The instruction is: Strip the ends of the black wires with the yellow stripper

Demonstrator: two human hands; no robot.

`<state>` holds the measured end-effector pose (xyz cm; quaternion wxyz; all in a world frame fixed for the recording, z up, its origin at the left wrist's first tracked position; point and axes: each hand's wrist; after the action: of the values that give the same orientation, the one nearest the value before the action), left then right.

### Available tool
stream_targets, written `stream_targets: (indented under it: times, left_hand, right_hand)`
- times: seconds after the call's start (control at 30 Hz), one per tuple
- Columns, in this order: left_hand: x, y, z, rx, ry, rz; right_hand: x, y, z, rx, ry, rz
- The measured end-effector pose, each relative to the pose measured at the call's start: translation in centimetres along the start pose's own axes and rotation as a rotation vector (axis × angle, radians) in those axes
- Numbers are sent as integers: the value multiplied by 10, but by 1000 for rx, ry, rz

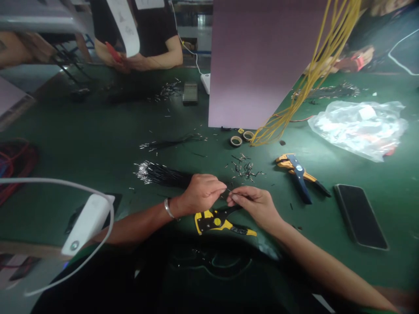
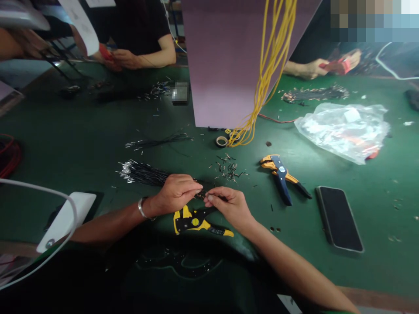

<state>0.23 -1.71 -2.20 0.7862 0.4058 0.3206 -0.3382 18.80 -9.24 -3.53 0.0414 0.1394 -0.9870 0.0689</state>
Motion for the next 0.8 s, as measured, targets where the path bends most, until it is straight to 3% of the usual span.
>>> stream_targets:
  times: [0.53,0.67,0.8]
  left_hand:
    - [0,-1,3,-8,3,-68]
    - [0,0,6,-3,19,-105]
    - [1,-2,16,28,55,-166]
  right_hand:
    - [-2,1,0,51,72,-14]
    - [-3,1,0,0,-155,-34]
    - [1,1,0,-202,-518,-10]
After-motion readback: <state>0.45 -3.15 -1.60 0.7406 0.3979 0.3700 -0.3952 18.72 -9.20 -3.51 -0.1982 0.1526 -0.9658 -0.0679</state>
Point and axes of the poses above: each hand's wrist, its own y-axis towards the middle knuckle, its own x-axis out of the palm, z = x × y, and after that the axes turned 12 degrees about -z, right-handed
